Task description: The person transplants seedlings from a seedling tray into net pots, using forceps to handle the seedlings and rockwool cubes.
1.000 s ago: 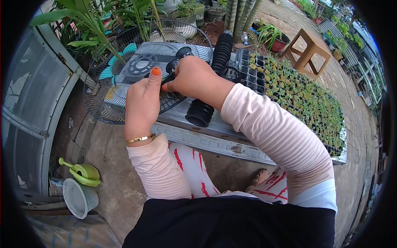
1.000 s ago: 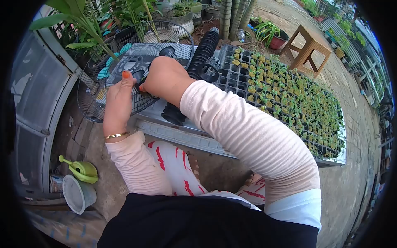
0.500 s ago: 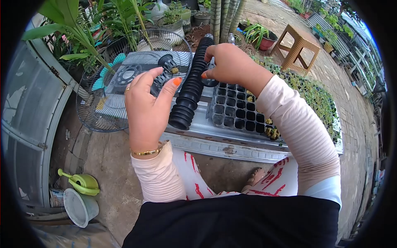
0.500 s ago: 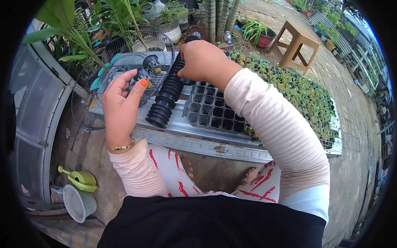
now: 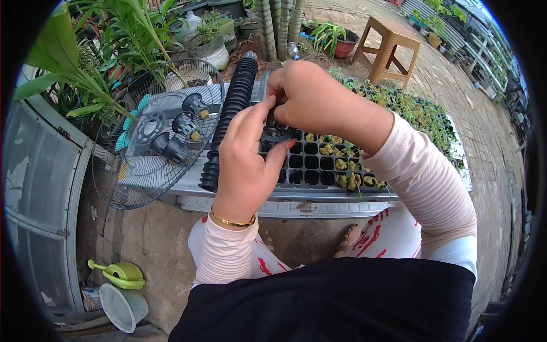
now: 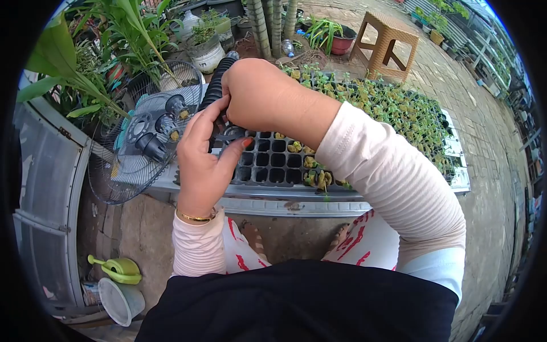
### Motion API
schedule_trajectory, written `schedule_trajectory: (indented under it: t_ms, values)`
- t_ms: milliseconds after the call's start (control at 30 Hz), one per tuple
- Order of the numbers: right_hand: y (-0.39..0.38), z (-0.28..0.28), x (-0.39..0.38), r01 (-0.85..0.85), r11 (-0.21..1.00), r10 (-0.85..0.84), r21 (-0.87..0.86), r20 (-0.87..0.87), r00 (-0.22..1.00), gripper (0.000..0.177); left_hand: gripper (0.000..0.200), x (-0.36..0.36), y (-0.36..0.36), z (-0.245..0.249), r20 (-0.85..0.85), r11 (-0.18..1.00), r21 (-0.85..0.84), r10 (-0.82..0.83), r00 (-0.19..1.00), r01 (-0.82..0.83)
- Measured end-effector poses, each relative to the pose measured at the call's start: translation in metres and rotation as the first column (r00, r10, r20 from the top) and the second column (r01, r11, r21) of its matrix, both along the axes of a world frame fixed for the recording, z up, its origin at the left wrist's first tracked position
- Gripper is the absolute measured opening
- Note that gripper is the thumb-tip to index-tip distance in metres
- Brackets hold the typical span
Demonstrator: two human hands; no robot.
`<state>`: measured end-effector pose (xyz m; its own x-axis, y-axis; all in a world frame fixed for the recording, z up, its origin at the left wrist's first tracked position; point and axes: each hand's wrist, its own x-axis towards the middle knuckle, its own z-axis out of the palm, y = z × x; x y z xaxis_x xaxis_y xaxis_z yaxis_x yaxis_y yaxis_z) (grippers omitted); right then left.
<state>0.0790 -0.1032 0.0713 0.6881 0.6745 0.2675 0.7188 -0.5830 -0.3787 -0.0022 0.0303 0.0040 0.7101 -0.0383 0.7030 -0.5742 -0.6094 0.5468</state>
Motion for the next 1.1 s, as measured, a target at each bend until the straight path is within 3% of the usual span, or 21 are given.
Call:
schedule_trajectory:
  t_ms: [33,100,133,167,200,233,333,433,500,567,633,700,733,767,833,967,1000,1100]
  values:
    - [-0.006,0.004,-0.005,0.005,1.000,-0.005,0.006,0.001,1.000,0.018,0.061,0.000,-0.003,0.000,0.001,0.999,-0.029,-0.011,1.000,0.012]
    - [-0.021,0.008,-0.009,0.034,0.989,-0.004,0.146,-0.200,0.980,0.022,0.059,0.001,-0.003,0.001,0.002,0.997,-0.071,-0.025,1.000,0.025]
    - [-0.030,0.006,-0.006,0.023,0.966,0.020,0.258,-0.165,0.986,0.030,0.059,0.001,-0.001,0.001,-0.053,0.977,-0.209,-0.058,0.997,0.046]
    - [-0.041,0.010,-0.007,0.024,0.964,0.021,0.264,-0.165,0.986,0.030,0.059,0.001,-0.001,0.000,-0.104,0.938,-0.342,-0.098,0.990,0.057]
    - [-0.052,0.022,-0.013,0.113,0.940,0.002,0.322,-0.336,0.942,0.030,0.061,-0.003,-0.004,0.007,-0.130,0.837,-0.536,-0.214,0.968,0.113]
    - [-0.063,0.028,-0.018,0.209,0.909,-0.002,0.361,-0.497,0.868,0.030,0.061,-0.004,-0.003,0.008,-0.131,0.839,-0.532,-0.215,0.968,0.114]
    - [-0.091,0.023,-0.025,0.213,0.867,-0.008,0.450,-0.415,0.910,0.036,0.063,-0.005,0.008,0.010,-0.161,0.777,-0.617,-0.276,0.948,0.121]
    - [-0.105,0.008,-0.039,0.132,0.804,0.069,0.579,-0.311,0.948,0.039,0.064,-0.006,0.011,0.014,-0.221,0.775,-0.618,-0.336,0.916,0.135]
    - [-0.115,0.009,-0.052,0.112,0.841,0.042,0.530,-0.270,0.962,0.036,0.064,-0.006,0.011,0.015,-0.247,0.776,-0.616,-0.354,0.902,0.135]
    - [-0.122,0.007,-0.065,0.212,0.840,-0.070,0.500,-0.286,0.955,0.030,0.064,-0.005,0.009,0.014,-0.297,0.788,-0.596,-0.396,0.869,0.155]
    - [-0.123,0.003,-0.074,0.273,0.803,-0.098,0.530,-0.335,0.937,0.024,0.065,-0.001,0.011,0.008,-0.302,0.828,-0.529,-0.388,0.871,0.185]
    - [-0.126,-0.007,-0.078,0.203,0.763,-0.111,0.613,-0.185,0.977,0.021,0.065,0.001,0.010,0.005,-0.323,0.887,-0.393,-0.381,0.866,0.244]
    - [-0.124,-0.010,-0.080,0.235,0.706,-0.133,0.668,-0.200,0.971,0.018,0.065,0.001,0.006,0.004,-0.332,0.870,-0.426,-0.406,0.852,0.249]
    - [-0.124,-0.013,-0.079,0.238,0.707,-0.135,0.666,-0.202,0.970,0.018,0.065,0.002,0.006,0.005,-0.333,0.869,-0.428,-0.408,0.850,0.249]
    - [-0.126,-0.020,-0.078,0.181,0.726,-0.094,0.663,-0.165,0.982,0.017,0.068,0.002,0.007,0.006,-0.386,0.902,-0.257,-0.426,0.818,0.347]
    - [-0.125,-0.036,-0.076,0.195,0.738,-0.113,0.646,-0.166,0.980,0.014,0.067,0.000,0.003,0.007,-0.391,0.890,-0.175,-0.455,0.800,0.420]
    - [-0.125,-0.038,-0.075,0.204,0.761,-0.141,0.616,-0.150,0.979,0.014,0.062,-0.001,-0.001,0.004,-0.372,0.897,-0.247,-0.437,0.819,0.367]
    - [-0.128,-0.043,-0.073,0.173,0.763,-0.134,0.623,-0.109,0.985,0.014,0.063,-0.001,-0.002,0.005,-0.399,0.951,-0.204,-0.298,0.867,0.233]
